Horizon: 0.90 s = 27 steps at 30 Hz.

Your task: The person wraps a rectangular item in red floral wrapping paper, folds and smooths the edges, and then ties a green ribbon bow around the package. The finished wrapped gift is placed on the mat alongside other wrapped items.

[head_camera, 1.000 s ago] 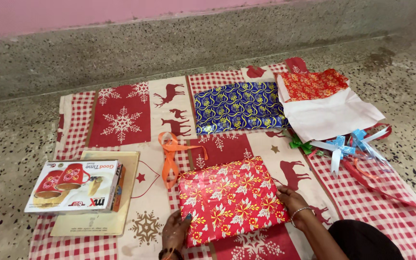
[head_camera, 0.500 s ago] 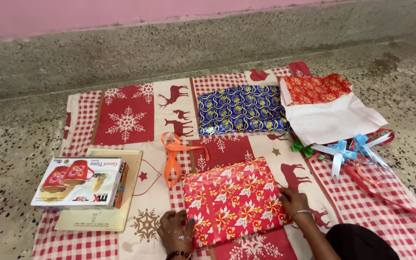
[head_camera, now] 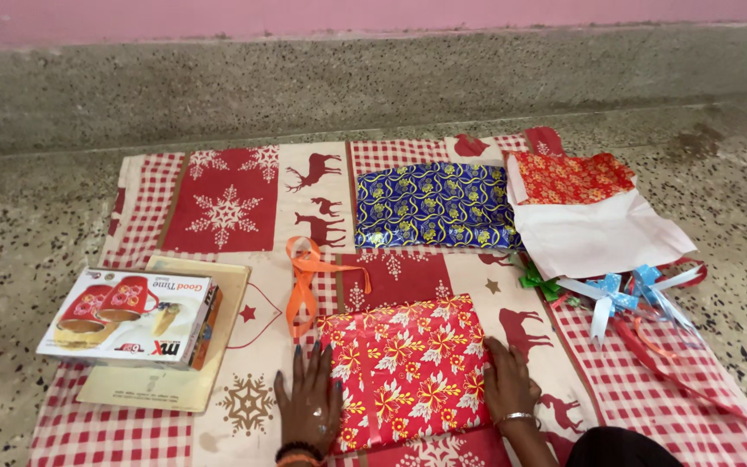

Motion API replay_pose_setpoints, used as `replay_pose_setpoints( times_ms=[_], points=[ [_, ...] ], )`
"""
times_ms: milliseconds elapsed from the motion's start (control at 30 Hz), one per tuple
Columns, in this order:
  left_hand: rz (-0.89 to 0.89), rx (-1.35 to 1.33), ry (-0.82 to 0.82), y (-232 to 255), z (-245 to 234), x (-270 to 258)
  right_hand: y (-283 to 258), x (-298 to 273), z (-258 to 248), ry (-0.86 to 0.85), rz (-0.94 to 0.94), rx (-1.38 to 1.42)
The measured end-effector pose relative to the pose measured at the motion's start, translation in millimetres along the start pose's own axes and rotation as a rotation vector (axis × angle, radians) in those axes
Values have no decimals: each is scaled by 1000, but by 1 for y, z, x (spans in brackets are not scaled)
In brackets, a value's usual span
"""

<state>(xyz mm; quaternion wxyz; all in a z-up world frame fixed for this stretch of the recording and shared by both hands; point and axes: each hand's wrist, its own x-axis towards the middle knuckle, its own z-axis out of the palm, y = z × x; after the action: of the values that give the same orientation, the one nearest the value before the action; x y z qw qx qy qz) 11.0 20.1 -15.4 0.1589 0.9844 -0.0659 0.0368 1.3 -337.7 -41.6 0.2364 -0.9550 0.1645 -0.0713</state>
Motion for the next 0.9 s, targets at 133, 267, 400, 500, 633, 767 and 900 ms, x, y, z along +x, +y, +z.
replay_pose_setpoints(
  times_ms=[133,267,400,500,633,767,900],
  points=[
    [81,-26,-20,-14,-7,11,-29,-5,-16,43,-138,-136],
    [112,-34,58,-14,-6,14,-80,-16,-1,-50,-410,-63],
    [24,-19,-122,-15,-9,15,-135,-11,29,-123,-688,-65],
    [88,-42,14,-17,-7,13,-158,17,41,-164,-708,-30],
    [129,-12,49,-19,-5,16,-179,40,45,-190,-634,64],
    [134,-18,97,-19,-1,12,-188,35,45,-83,-655,78],
    [128,-27,67,-20,-2,12,-190,35,45,-72,-662,86]
  ],
)
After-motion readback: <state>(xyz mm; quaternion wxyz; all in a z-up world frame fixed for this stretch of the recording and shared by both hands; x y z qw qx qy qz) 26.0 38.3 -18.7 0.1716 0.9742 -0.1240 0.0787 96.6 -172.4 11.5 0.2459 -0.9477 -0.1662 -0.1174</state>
